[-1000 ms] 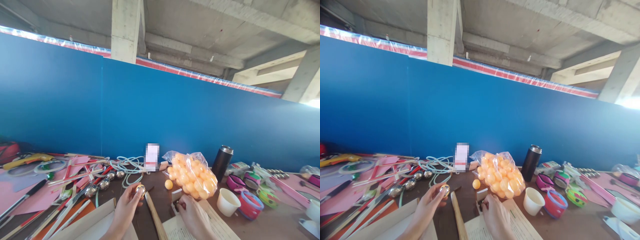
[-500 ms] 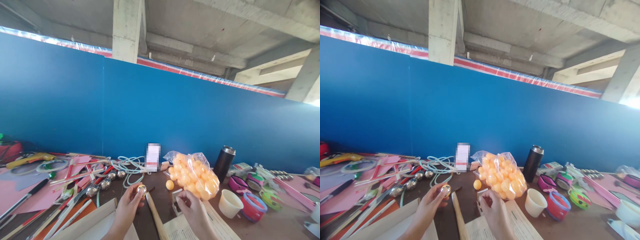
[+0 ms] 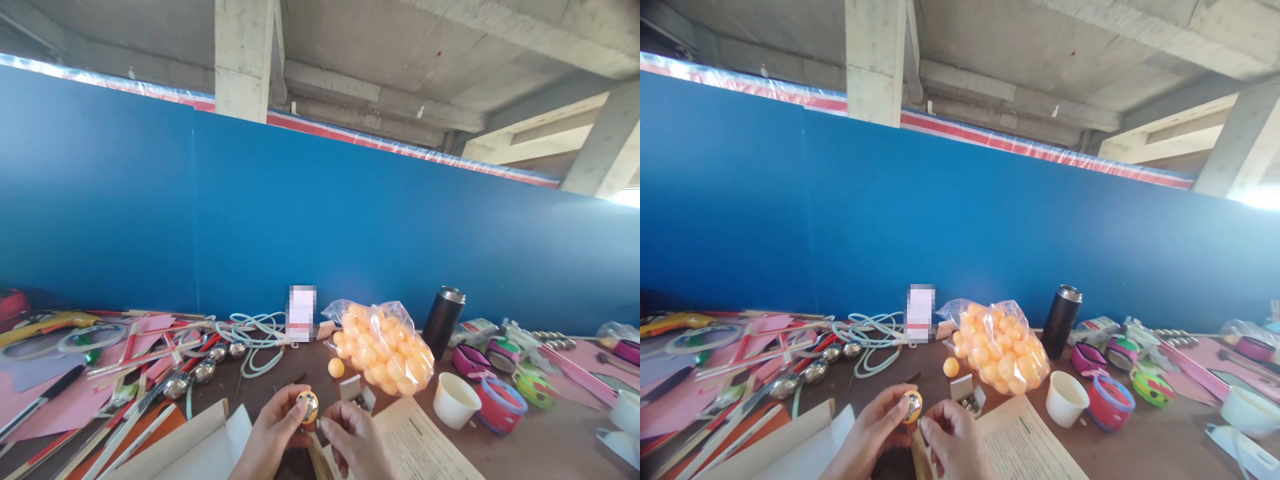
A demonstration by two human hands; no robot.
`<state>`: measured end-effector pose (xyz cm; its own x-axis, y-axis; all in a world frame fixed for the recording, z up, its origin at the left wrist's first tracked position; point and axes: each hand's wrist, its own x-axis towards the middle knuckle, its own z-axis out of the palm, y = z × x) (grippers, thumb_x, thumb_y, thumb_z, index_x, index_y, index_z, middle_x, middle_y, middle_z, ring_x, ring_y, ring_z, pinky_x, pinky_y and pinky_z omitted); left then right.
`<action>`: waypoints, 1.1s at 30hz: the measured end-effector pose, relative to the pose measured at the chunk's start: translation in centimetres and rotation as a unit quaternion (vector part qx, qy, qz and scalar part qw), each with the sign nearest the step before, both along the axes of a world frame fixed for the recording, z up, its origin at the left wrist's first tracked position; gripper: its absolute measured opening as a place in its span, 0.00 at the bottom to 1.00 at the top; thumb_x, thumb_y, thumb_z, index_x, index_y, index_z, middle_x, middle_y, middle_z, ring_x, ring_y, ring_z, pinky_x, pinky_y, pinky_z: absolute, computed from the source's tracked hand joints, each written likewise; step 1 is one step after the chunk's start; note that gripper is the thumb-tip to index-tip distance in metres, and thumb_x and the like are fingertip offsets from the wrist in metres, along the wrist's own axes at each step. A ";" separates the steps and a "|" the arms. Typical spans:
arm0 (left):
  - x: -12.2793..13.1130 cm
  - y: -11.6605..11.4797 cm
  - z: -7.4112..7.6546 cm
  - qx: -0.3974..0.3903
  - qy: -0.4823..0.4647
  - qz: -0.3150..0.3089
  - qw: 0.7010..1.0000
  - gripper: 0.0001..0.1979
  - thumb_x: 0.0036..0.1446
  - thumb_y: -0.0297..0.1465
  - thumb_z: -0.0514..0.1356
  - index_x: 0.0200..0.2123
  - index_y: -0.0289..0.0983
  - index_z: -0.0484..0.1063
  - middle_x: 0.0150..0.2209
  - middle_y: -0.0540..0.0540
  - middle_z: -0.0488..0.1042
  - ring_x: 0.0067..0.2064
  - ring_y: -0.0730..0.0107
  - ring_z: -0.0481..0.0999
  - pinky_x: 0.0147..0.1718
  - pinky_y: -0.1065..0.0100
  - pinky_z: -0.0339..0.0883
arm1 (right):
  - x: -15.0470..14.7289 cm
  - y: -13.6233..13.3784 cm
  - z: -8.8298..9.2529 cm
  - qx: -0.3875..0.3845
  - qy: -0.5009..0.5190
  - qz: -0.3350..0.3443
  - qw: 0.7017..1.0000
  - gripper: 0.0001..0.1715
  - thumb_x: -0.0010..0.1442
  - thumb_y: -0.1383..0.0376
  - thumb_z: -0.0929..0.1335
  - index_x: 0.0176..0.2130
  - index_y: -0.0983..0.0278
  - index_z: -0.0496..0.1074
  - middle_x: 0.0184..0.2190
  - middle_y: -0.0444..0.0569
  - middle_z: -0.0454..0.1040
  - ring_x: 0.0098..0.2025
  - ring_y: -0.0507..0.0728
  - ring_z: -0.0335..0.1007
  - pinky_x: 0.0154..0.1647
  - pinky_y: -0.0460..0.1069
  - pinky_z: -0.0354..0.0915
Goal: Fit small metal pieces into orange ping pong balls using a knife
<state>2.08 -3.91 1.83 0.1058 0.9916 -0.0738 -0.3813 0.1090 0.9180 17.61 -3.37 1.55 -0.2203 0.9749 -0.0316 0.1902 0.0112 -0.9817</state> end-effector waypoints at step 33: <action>-1.4 0.3 1.1 0.001 -0.035 0.069 0.997 0.21 0.45 0.42 0.64 0.40 0.36 0.73 0.33 0.46 0.74 0.31 0.68 0.73 0.27 0.69 0.70 | 1.1 0.4 -0.2 0.052 -0.023 -0.066 0.996 0.15 0.54 0.55 0.65 0.29 0.66 0.67 0.16 0.38 0.61 0.16 0.47 0.56 0.12 0.40 0.50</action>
<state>0.70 -3.57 2.93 -0.0262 0.9973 -0.0691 -0.4555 0.0497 0.8889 18.73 -2.93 1.36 -0.0915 0.9938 0.0638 0.2419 0.0844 -0.9666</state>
